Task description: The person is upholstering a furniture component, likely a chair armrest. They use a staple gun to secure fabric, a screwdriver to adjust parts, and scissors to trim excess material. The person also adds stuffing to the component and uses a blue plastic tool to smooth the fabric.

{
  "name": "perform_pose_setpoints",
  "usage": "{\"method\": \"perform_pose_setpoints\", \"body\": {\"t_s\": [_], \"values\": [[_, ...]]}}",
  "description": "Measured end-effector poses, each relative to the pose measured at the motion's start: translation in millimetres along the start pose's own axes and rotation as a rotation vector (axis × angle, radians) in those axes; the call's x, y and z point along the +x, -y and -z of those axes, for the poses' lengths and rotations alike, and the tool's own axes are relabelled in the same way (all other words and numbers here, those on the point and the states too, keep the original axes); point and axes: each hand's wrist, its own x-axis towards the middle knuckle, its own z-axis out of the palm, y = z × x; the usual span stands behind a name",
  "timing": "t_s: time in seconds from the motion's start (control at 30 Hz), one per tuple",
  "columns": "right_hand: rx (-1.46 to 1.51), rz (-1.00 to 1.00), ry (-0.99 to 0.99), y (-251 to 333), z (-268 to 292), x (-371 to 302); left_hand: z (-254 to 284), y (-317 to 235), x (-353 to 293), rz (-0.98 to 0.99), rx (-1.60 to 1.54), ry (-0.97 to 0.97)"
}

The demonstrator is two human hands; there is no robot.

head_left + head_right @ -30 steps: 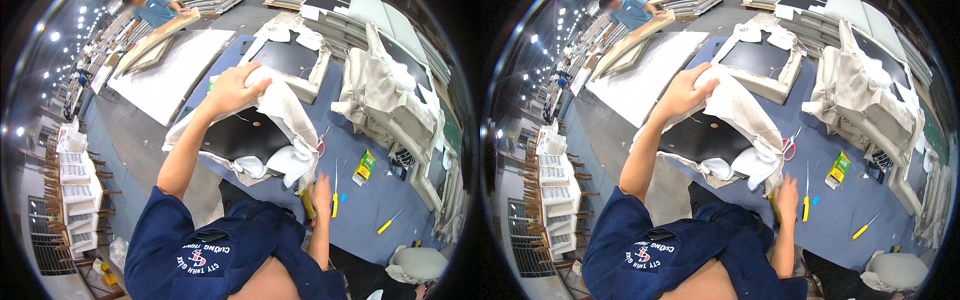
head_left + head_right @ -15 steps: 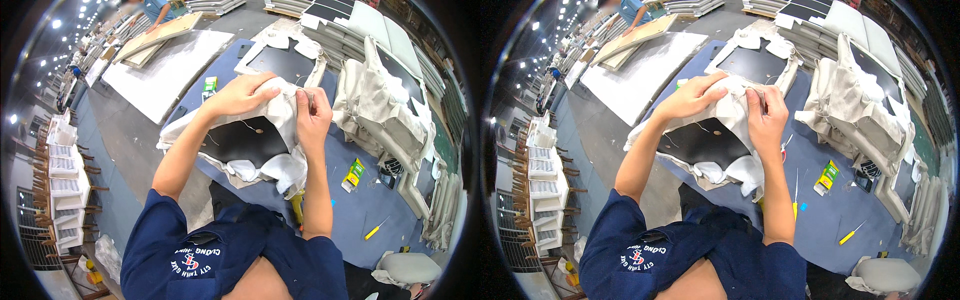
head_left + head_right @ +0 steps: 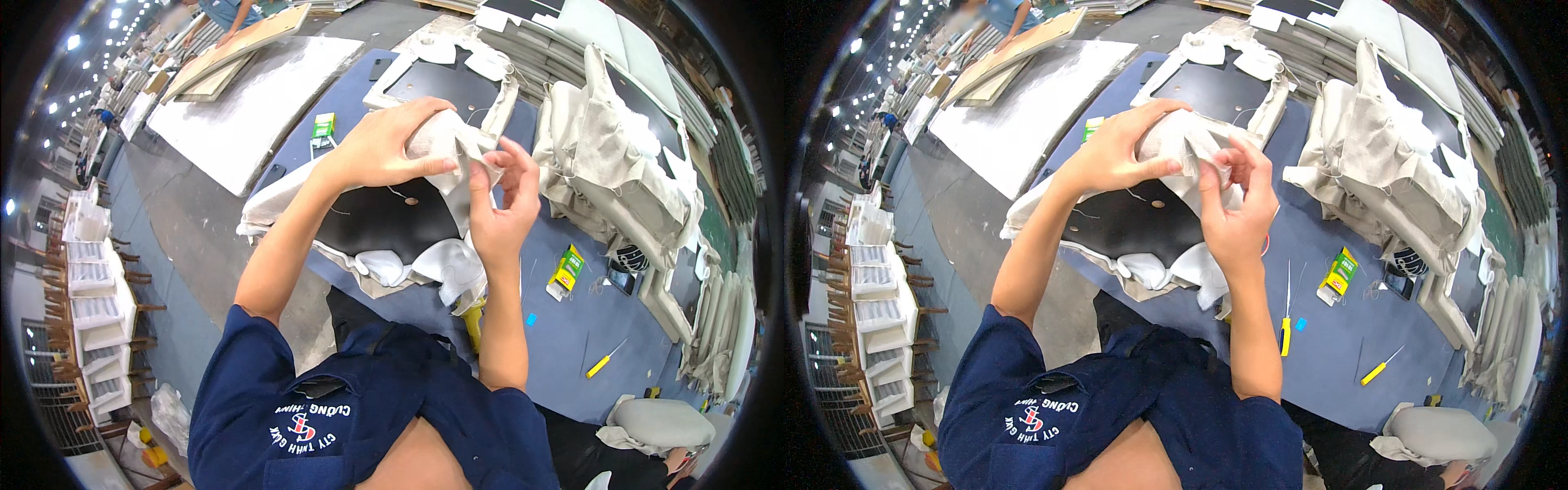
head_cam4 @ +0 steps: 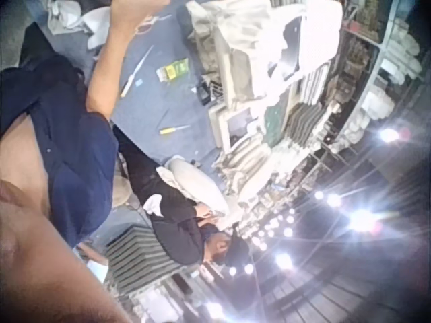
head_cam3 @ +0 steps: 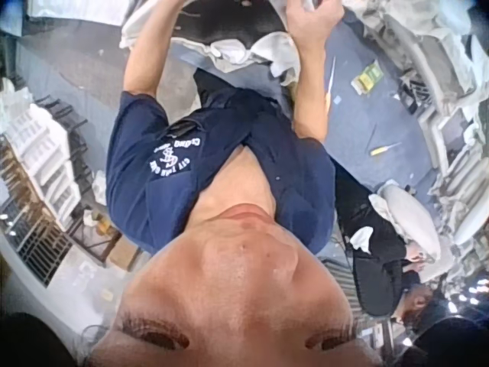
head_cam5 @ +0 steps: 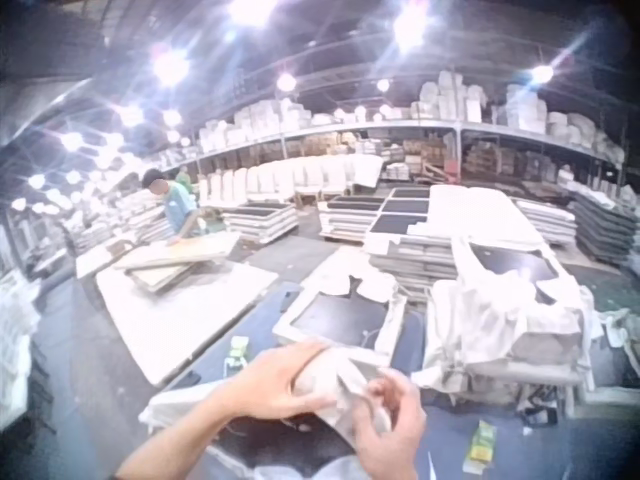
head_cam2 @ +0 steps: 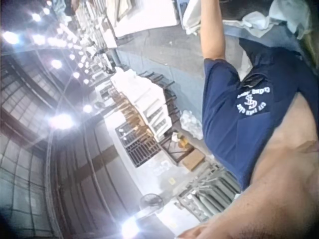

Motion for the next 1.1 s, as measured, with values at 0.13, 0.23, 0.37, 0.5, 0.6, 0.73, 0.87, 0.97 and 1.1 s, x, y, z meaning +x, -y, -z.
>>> {"method": "perform_pose_setpoints", "body": {"t_s": [0.13,0.23,0.37,0.5,0.6,0.73,0.87,0.97,1.1], "values": [[-0.069,-0.027,-0.053,2,1,7,-3,-6,0,-0.082,0.119,-0.045],[-0.085,-0.079,-0.13,1,-1,10,-5,-5,0,-0.06,0.137,-0.072],[-0.287,0.283,-0.14,0,-2,4,-7,-4,3,-0.071,0.157,-0.077],[-0.366,0.209,-0.064,12,3,-17,-7,-4,0,-0.044,0.168,-0.089],[-0.188,0.145,-0.221,7,6,-11,-4,0,1,-0.191,0.147,-0.181],[-0.02,-0.002,-0.003,10,-4,2,-9,8,-8,-0.21,0.106,-0.241],[-0.015,0.117,0.029,-5,-18,-8,-9,5,1,-0.233,-0.024,-0.333],[-0.066,0.242,0.068,-9,-23,-7,-3,3,-3,-0.081,-0.204,-0.262],[-0.066,0.239,0.058,-1,-26,-12,-5,-8,-5,0.078,-0.263,-0.246]]}}
